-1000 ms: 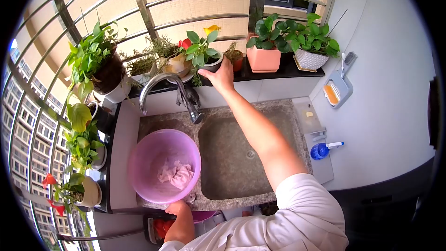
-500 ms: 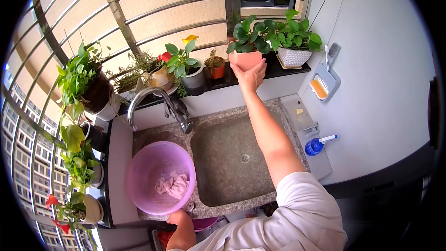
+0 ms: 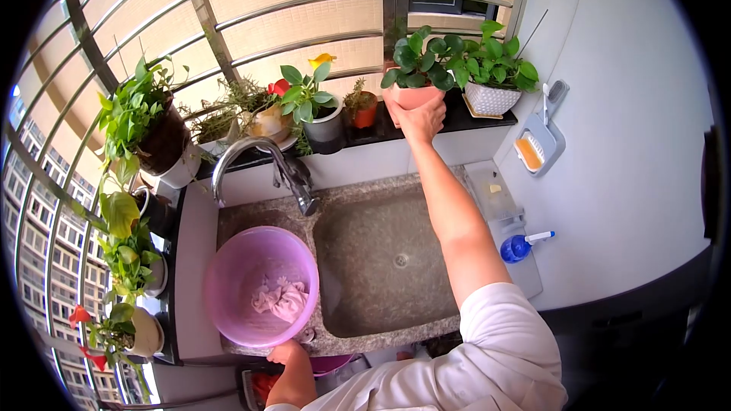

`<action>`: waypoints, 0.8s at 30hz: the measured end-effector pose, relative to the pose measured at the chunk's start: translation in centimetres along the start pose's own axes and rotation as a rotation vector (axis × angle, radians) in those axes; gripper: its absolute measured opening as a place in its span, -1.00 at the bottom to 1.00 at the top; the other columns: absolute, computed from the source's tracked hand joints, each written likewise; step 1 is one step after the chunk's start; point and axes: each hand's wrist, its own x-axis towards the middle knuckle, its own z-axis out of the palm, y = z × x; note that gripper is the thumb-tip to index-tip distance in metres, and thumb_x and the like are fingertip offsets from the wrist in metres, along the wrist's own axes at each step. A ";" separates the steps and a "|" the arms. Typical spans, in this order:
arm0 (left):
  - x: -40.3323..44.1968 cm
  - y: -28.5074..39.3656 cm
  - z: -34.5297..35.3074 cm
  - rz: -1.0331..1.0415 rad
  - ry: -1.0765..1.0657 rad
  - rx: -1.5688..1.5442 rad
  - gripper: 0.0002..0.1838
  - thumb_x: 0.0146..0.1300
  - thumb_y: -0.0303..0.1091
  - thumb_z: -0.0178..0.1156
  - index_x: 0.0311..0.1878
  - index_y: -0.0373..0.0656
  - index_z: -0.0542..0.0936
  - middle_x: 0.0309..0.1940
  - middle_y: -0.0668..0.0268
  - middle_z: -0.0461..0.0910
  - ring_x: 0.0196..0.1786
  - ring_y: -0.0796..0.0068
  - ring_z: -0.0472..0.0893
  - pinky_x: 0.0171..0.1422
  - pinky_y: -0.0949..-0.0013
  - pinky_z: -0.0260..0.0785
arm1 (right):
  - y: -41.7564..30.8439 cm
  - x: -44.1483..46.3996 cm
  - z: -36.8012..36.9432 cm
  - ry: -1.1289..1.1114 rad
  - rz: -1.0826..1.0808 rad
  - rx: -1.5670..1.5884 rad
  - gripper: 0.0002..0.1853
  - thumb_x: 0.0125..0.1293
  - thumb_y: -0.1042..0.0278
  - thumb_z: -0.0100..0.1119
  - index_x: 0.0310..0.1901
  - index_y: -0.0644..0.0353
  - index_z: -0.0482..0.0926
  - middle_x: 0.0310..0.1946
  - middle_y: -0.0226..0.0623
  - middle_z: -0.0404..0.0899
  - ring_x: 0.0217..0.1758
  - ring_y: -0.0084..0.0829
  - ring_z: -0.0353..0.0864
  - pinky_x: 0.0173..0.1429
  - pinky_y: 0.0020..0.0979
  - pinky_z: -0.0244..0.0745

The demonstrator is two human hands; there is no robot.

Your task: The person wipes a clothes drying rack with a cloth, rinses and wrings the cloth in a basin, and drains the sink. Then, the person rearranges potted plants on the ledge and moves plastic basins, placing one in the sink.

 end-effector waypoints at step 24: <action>-0.6 1.0 -1.4 -0.007 -0.033 0.023 -0.40 0.22 -0.10 0.24 0.09 -0.41 0.31 -0.04 -0.21 0.56 0.02 -0.24 0.63 0.07 -0.17 0.51 | 5.5 2.6 -2.2 -0.268 -0.246 0.266 0.35 -0.19 -0.04 0.57 0.53 0.21 -0.17 0.40 0.17 0.14 0.47 0.07 0.17 0.49 -0.04 0.18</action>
